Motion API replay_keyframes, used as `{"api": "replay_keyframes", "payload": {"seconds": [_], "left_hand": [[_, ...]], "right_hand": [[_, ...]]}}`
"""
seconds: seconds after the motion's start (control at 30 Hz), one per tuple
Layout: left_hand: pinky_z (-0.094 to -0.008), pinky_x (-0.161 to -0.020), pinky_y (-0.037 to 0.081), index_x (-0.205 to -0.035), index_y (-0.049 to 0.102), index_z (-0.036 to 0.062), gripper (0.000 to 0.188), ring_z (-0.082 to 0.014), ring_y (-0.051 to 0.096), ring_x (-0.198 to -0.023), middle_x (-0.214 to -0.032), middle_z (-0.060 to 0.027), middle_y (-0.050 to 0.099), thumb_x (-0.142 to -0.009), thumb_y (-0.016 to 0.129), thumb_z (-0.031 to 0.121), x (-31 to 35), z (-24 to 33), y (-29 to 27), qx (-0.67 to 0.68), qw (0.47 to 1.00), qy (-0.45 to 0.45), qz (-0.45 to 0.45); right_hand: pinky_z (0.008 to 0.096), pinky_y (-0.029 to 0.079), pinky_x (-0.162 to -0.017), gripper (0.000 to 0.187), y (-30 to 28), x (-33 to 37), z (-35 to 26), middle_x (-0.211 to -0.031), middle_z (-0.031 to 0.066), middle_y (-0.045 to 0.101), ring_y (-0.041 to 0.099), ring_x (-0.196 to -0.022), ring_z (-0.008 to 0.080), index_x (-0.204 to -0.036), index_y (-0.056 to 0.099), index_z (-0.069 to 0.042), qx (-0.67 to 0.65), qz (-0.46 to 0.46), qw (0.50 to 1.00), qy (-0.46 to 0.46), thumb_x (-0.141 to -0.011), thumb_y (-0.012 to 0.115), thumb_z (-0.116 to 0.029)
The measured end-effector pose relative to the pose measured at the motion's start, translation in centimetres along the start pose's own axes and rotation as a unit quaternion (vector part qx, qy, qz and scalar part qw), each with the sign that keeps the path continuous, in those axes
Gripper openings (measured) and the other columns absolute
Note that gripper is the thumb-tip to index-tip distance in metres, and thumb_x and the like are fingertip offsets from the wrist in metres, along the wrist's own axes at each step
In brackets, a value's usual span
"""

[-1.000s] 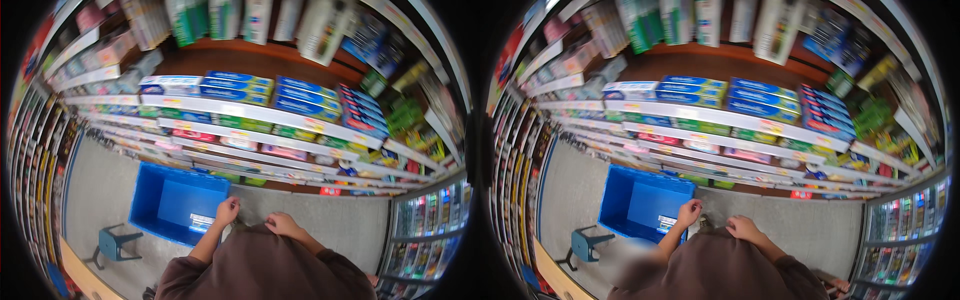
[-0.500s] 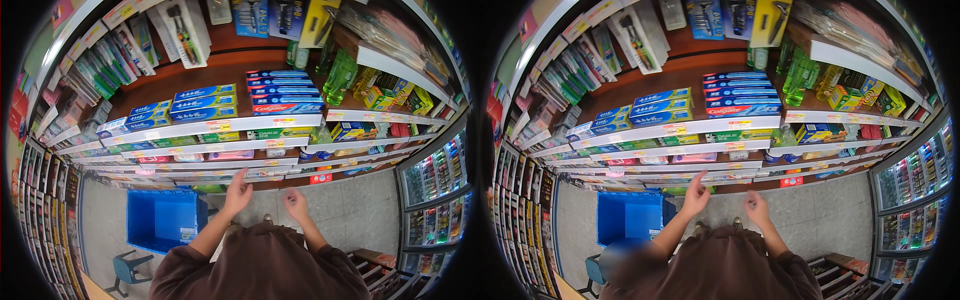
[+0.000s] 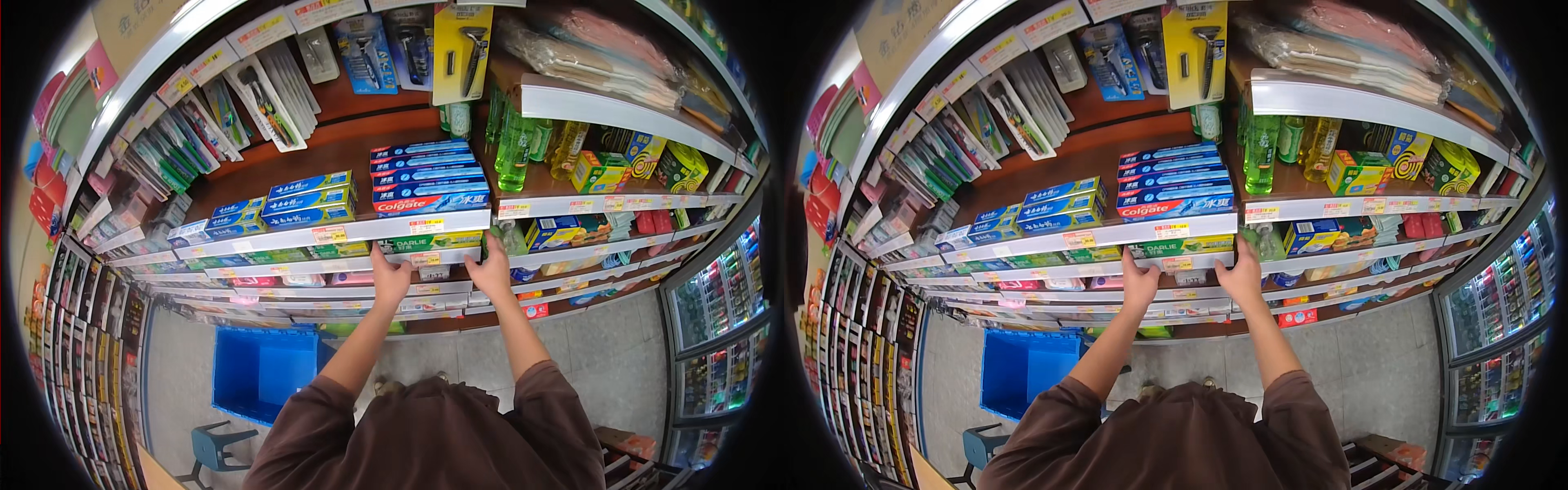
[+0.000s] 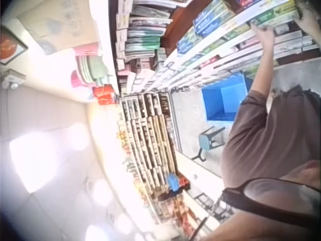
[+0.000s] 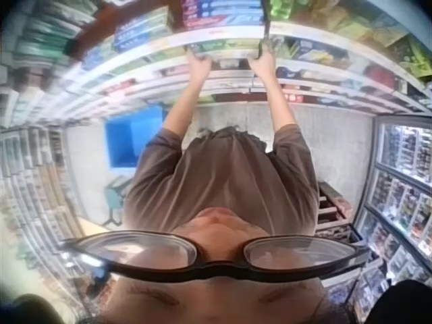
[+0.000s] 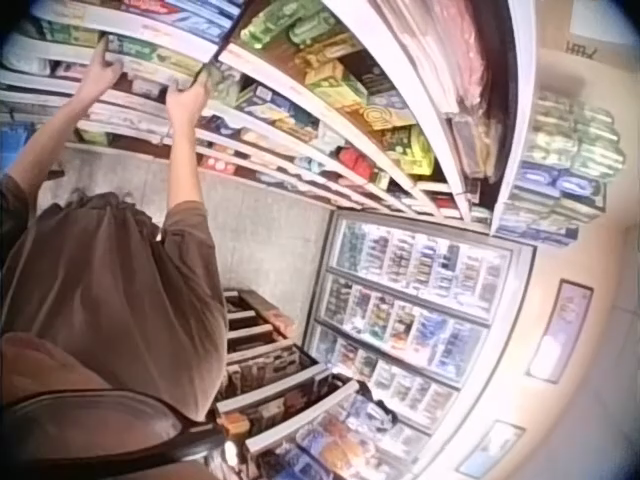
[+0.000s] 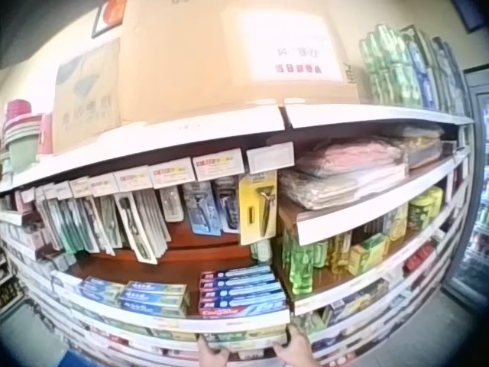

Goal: Picking various hygiene and household items from store shelves and placing them into a blue plastic crate.

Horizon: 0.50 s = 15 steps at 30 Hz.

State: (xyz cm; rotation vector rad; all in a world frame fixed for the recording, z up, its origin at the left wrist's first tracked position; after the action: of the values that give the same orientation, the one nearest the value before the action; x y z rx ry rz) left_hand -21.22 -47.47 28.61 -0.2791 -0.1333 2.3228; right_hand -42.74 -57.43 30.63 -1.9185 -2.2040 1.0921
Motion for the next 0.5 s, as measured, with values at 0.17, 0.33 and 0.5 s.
{"api": "replay_keyframes", "payload": {"seconds": [0.17, 0.33, 0.5], "left_hand": [[-0.03, -0.064, 0.052, -0.149, 0.02, -0.0121, 0.08, -0.0177, 0.063, -0.072, -0.122, -0.0219, 0.056, -0.082, 0.061, -0.001, -1.0, -0.7, -0.4, 0.035, 0.999, -0.037, 0.012], [-0.0313, -0.062, 0.051, -0.147, 0.02, -0.013, 0.078, -0.0182, 0.06, -0.07, -0.109, -0.0184, 0.057, -0.083, 0.062, 0.0, 0.2, 2.1, -1.1, -0.055, 0.995, 0.067, 0.044], [-0.03, -0.063, 0.048, -0.15, 0.022, -0.0066, 0.079, -0.0169, 0.056, -0.068, -0.119, -0.0183, 0.048, -0.082, 0.064, 0.0, 2.9, 2.8, -0.9, -0.02, 0.996, 0.074, 0.039]], "right_hand": [[0.0444, 0.046, -0.1, 0.063, 0.8, -0.5, 0.2, -0.122, 0.0277, 0.06, 0.055, -0.117, 0.0431, -0.127, 0.054, 0.007, -0.021, 0.007, 1.0, 0.002, -0.074, 0.078, -0.016], [0.0421, 0.045, -0.102, 0.056, 0.9, -0.6, 0.4, -0.125, 0.0265, 0.059, 0.055, -0.12, 0.0398, -0.126, 0.055, 0.006, -0.097, 0.039, 0.994, -0.022, -0.079, 0.077, -0.013], [0.0431, 0.034, -0.112, 0.045, 0.4, 1.5, -0.6, -0.141, 0.0232, 0.05, 0.047, -0.133, 0.0347, -0.125, 0.049, 0.002, -0.208, 0.093, 0.97, -0.088, -0.085, 0.07, 0.0]]}}
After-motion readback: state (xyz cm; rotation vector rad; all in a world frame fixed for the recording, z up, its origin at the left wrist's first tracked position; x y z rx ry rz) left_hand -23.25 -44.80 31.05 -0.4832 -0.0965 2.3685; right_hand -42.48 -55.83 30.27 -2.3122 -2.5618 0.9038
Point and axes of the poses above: each hand's wrist, its own x-axis away from the middle knuckle, its own y-axis out of the palm, z = x × y, the point moved 1 cm from there along -x, towards the middle knuckle
